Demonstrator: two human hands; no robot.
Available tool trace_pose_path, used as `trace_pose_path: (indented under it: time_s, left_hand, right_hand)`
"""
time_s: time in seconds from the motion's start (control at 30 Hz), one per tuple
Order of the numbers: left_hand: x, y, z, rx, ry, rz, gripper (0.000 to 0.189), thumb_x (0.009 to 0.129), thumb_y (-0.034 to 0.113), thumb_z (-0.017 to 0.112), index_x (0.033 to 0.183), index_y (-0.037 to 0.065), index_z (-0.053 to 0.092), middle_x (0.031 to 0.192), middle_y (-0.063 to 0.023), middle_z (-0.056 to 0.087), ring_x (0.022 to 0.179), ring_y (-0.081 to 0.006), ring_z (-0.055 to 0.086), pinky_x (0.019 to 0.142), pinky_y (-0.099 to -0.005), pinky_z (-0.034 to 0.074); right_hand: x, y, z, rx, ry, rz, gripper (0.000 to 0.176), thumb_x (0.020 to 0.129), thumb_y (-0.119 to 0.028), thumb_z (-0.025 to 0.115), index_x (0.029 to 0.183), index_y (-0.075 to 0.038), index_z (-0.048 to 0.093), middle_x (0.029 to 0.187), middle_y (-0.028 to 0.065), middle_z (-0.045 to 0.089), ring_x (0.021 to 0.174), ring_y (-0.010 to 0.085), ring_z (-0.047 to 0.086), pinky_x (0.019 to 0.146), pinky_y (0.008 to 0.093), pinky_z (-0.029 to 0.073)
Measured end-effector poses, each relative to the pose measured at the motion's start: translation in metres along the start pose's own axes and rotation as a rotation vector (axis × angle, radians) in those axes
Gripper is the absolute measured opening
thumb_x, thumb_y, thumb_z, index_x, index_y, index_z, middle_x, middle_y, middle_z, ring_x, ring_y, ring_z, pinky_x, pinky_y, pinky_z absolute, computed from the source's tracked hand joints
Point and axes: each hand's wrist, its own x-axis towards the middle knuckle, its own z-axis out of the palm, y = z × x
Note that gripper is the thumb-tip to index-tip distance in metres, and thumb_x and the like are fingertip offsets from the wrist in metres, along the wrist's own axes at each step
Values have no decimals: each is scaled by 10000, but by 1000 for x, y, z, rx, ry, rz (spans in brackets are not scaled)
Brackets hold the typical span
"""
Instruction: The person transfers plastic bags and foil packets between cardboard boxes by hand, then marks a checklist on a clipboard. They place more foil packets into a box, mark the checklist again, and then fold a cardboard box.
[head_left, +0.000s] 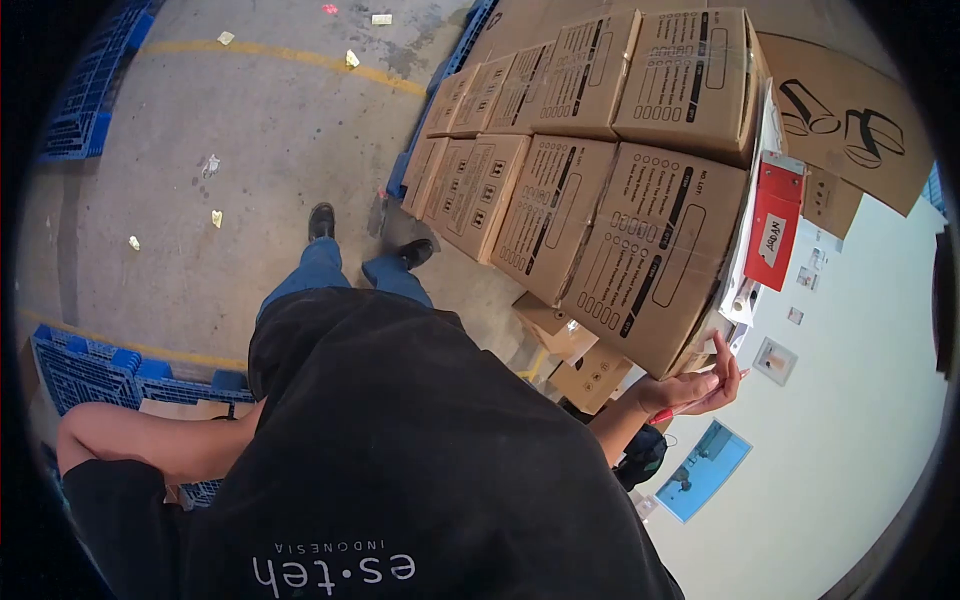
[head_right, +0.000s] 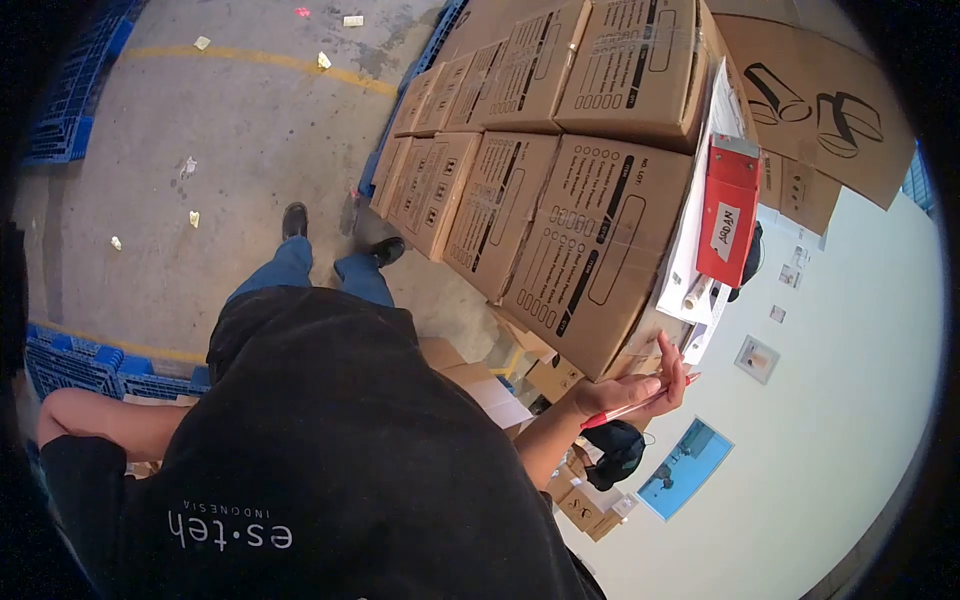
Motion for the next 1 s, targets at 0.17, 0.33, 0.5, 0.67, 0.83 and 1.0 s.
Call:
trace_pose_path:
  time_s: [0.17,0.33,0.5,0.67,0.83,1.0]
  left_hand:
    - [-5,-2,-2,-1,-23,-4,400,861,397,486,1068,66,576,1041,-68,549,1026,-193,448,879,-281,351]
    - [-10,-6,-2,5,-39,-2,397,862,398,482,1062,68,579,1026,-66,553,1010,-192,455,868,-282,357]
    - [-14,-8,0,-2,-46,11,395,864,398,477,1056,70,583,1011,-65,558,994,-191,463,858,-283,362]
    - [-15,-10,1,-6,-51,30,392,865,399,473,1049,73,587,996,-64,562,978,-190,470,847,-284,368]
    - [-14,-7,3,-19,-50,53,390,866,400,469,1043,75,591,981,-63,567,961,-189,478,837,-285,374]
    - [-13,-4,3,-17,-54,69,388,867,401,464,1037,77,595,966,-61,571,945,-188,485,826,-286,380]
  right_hand:
    - [-1,3,0,59,21,-15,294,869,-161,255,1049,24,395,932,200,570,921,258,540,978,430,300]
    - [0,-1,1,88,-2,-7,294,866,-159,255,1046,29,394,921,223,562,904,271,546,930,423,361]
    - [0,5,-1,96,29,15,274,855,-147,263,1020,23,401,914,234,558,882,295,560,895,420,396]
    - [1,6,-2,141,36,17,265,854,-146,279,1006,30,408,908,231,556,870,292,566,895,419,396]
    - [1,6,-2,147,35,16,261,864,-151,281,1001,31,408,906,228,557,867,286,570,883,411,408]
    - [2,5,-2,127,17,12,256,872,-150,259,991,27,401,906,225,564,862,270,570,880,389,418]
